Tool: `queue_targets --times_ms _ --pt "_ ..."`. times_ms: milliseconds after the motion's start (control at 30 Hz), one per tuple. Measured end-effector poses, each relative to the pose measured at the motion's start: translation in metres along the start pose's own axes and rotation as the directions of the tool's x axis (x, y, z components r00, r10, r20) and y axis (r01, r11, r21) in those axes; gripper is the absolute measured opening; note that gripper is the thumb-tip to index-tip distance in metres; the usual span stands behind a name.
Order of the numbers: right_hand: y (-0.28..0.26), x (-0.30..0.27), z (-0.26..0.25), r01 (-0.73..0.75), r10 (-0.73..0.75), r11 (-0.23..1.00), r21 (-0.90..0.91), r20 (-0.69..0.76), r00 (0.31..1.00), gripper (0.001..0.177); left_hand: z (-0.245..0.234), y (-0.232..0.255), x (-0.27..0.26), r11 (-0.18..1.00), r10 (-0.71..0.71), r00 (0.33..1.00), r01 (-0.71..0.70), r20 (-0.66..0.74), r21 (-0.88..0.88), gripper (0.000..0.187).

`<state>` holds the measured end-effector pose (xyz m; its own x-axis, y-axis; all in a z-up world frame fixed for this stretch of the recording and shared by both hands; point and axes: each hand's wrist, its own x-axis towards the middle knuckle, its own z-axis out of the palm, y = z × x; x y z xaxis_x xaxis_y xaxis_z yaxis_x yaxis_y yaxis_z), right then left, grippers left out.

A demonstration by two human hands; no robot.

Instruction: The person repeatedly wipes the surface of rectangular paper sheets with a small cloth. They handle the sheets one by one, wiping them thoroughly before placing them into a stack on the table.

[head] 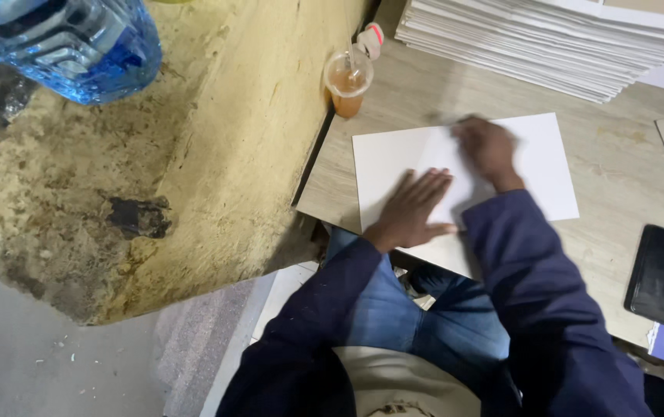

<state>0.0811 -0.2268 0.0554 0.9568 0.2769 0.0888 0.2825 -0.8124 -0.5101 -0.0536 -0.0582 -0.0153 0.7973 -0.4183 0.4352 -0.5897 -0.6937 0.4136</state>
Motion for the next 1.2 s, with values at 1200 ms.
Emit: queue_targets --times_ms 1200 --pt "0.037 -0.179 0.010 -0.390 0.387 0.921 0.024 -0.185 0.903 0.017 0.004 0.068 -0.004 0.991 -0.052 0.996 0.061 0.071 -0.118 0.107"
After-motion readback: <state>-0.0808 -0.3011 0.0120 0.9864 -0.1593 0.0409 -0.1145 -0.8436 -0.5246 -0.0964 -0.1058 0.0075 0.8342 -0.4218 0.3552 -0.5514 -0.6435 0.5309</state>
